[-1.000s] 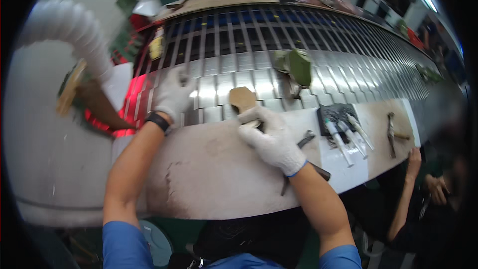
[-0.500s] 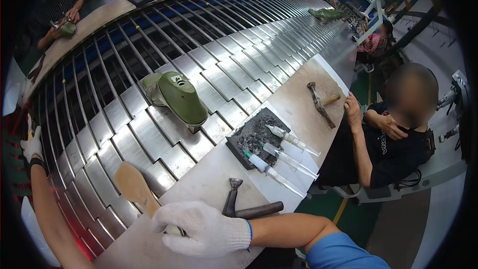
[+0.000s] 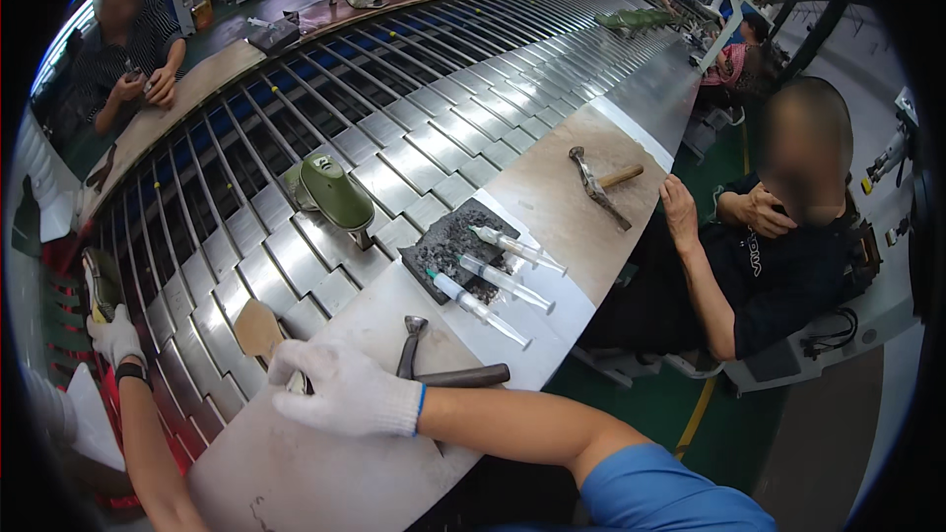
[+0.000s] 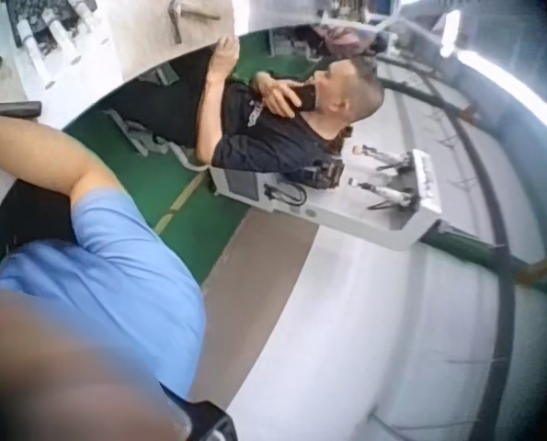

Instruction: The person attaches soles and heels onto shoes on lasts by hand, presses them into place, and hammers around the edges of the shoes using a hammer.

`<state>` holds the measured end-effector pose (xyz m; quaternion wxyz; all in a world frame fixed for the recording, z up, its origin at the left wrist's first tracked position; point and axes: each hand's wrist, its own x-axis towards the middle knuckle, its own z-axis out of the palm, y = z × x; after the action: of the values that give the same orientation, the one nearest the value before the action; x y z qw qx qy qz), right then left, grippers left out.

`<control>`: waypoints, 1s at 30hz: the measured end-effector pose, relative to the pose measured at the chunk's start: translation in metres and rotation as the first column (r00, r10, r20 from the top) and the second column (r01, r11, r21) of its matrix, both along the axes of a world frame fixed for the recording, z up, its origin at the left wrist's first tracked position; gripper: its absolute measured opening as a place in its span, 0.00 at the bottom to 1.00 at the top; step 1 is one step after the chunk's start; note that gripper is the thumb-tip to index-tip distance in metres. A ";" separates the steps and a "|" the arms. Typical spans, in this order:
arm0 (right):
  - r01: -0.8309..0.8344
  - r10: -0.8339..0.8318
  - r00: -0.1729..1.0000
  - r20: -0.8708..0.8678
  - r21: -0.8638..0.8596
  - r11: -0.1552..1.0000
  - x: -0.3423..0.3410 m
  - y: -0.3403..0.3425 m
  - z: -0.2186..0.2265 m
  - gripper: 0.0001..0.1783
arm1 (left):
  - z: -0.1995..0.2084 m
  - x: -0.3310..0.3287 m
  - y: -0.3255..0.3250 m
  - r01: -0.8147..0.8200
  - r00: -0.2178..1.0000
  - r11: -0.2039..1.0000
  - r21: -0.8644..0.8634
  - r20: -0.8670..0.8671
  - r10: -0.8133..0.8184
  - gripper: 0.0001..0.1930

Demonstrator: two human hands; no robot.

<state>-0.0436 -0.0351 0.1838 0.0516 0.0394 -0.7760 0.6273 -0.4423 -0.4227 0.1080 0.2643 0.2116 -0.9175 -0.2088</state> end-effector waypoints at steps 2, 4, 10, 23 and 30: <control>0.070 -0.071 0.996 -0.053 -0.020 0.997 -0.003 -0.002 -0.010 0.17 | 0.022 0.059 0.019 0.182 0.980 0.983 0.015 -0.091 -0.180 0.49; 0.120 -0.122 0.991 -0.046 -0.046 0.992 -0.001 0.000 -0.004 0.18 | 0.036 0.121 0.022 0.437 0.894 0.883 0.172 -0.188 -0.406 0.46; 0.338 -0.306 0.910 -0.281 0.074 0.938 0.026 0.015 0.010 0.23 | 0.087 0.388 0.064 0.617 0.736 0.778 -0.116 -0.267 -0.623 0.43; -0.168 0.575 0.817 0.035 0.969 0.180 0.111 -0.050 0.070 0.18 | 0.120 0.547 -0.032 0.678 0.651 0.587 0.442 0.010 -0.759 0.35; 0.234 -0.141 0.965 0.220 -0.485 0.843 0.108 -0.097 0.032 0.21 | 0.201 0.538 0.009 0.716 0.685 0.462 0.524 -0.397 -0.611 0.22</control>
<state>0.0647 -0.1323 0.2159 0.0528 -0.1073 -0.5855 0.8018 0.0957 -0.4141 0.3090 0.1415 -0.1025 -0.7722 -0.6110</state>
